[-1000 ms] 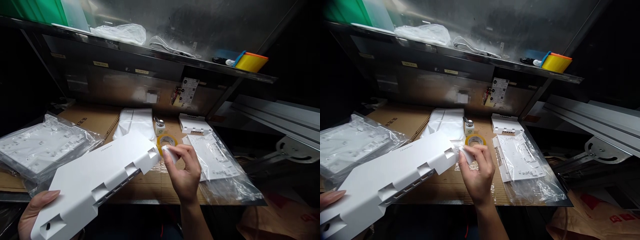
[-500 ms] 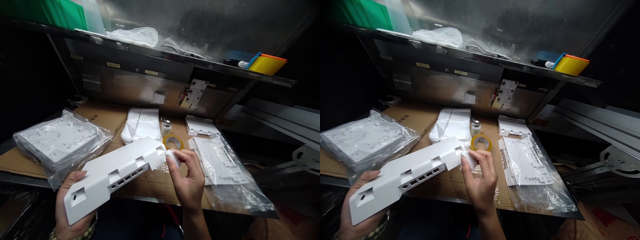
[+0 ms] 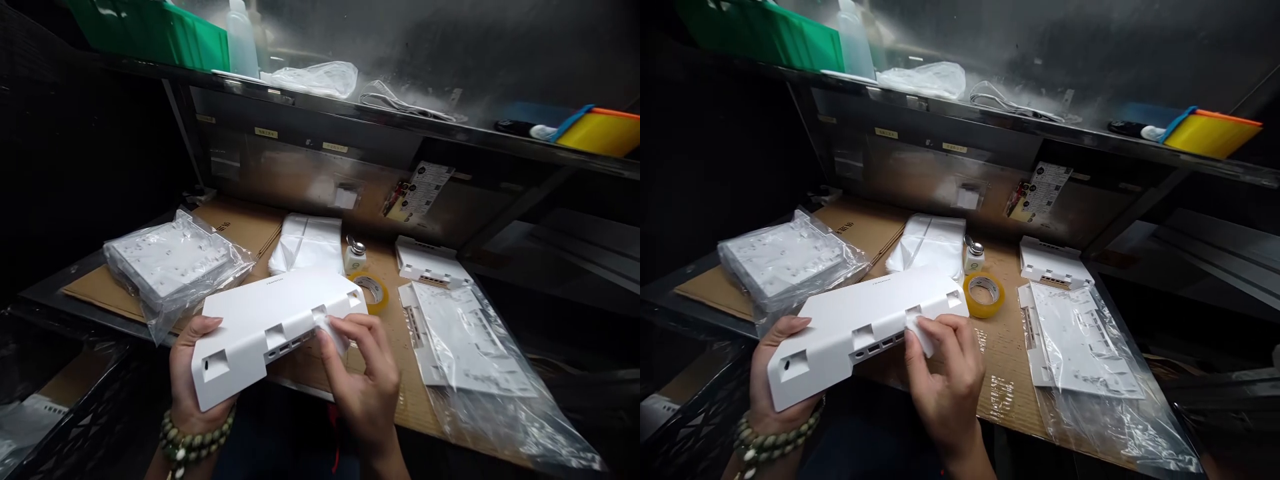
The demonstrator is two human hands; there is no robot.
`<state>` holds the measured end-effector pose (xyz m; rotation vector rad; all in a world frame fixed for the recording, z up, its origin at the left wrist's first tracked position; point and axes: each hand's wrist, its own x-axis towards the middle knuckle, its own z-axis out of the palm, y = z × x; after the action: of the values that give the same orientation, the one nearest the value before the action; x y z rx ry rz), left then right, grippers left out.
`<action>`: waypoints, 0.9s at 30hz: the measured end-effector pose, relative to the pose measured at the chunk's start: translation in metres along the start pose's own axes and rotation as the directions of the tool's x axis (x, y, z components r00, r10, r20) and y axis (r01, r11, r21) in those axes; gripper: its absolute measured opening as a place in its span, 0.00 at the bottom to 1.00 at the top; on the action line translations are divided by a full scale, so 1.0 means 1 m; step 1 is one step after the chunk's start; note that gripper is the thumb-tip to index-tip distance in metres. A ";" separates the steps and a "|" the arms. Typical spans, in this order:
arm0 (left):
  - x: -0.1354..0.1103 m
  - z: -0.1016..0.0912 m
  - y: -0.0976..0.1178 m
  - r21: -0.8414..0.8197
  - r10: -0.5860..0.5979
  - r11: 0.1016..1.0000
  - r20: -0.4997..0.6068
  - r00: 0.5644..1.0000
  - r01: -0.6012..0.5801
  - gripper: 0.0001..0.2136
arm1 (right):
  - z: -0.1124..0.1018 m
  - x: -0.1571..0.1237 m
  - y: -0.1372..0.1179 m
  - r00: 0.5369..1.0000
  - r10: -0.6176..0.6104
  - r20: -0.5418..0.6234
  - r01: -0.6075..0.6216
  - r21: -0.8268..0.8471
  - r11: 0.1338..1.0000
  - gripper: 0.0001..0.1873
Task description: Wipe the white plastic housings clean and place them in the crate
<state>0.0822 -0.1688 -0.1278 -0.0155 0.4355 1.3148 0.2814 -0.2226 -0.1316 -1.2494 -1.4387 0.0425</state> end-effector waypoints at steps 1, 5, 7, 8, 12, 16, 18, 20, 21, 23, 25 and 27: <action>-0.002 0.004 -0.002 0.031 0.050 0.998 -0.082 0.995 -0.048 0.34 | 0.002 0.000 -0.001 1.000 -0.018 0.010 0.018 0.001 1.000 0.09; -0.008 0.016 -0.008 0.124 0.184 0.979 -0.194 0.964 -0.162 0.36 | 0.006 0.001 -0.002 1.000 -0.027 -0.006 0.027 -0.008 1.000 0.09; -0.009 0.019 -0.009 0.139 0.194 0.976 -0.196 0.961 -0.169 0.35 | 0.005 0.000 -0.002 1.000 -0.031 -0.002 0.031 -0.001 1.000 0.10; -0.009 0.020 -0.010 0.145 0.195 0.975 -0.202 0.960 -0.168 0.35 | 0.005 0.000 -0.002 0.999 -0.039 0.006 0.039 0.000 0.999 0.10; -0.009 0.019 -0.011 0.149 0.187 0.976 -0.205 0.961 -0.158 0.35 | 0.003 -0.001 -0.003 0.999 -0.045 -0.009 0.045 -0.023 0.999 0.10; -0.009 0.014 -0.011 0.127 0.149 0.984 -0.199 0.969 -0.125 0.36 | 0.002 -0.001 -0.003 0.996 -0.089 0.011 0.089 -0.035 0.995 0.09; -0.009 0.011 -0.011 0.132 0.149 0.983 -0.193 0.970 -0.125 0.35 | 0.001 -0.001 -0.002 0.996 -0.085 0.009 0.085 -0.040 0.996 0.09; -0.009 0.010 -0.012 0.150 0.157 0.980 -0.196 0.968 -0.129 0.35 | 0.001 -0.001 -0.001 0.998 -0.068 -0.002 0.068 -0.042 0.997 0.09; -0.008 0.010 -0.012 0.163 0.157 0.979 -0.199 0.967 -0.126 0.35 | 0.001 -0.001 -0.001 0.997 -0.073 -0.004 0.072 -0.041 0.997 0.09; -0.008 0.012 -0.012 0.184 0.162 0.975 -0.208 0.965 -0.124 0.35 | 0.001 -0.001 -0.001 0.996 -0.093 0.001 0.093 -0.039 0.995 0.10; -0.008 0.014 -0.012 0.189 0.163 0.974 -0.222 0.961 -0.122 0.35 | 0.002 -0.001 -0.002 0.996 -0.085 -0.007 0.085 -0.045 0.995 0.10; -0.009 0.018 -0.013 0.174 0.152 0.978 -0.251 0.956 -0.110 0.36 | 0.002 -0.002 -0.001 0.997 -0.071 -0.011 0.070 -0.047 0.996 0.09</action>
<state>0.0982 -0.1757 -0.1118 -0.0291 0.7794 1.4116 0.2789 -0.2232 -0.1327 -1.2335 -1.4789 -0.0464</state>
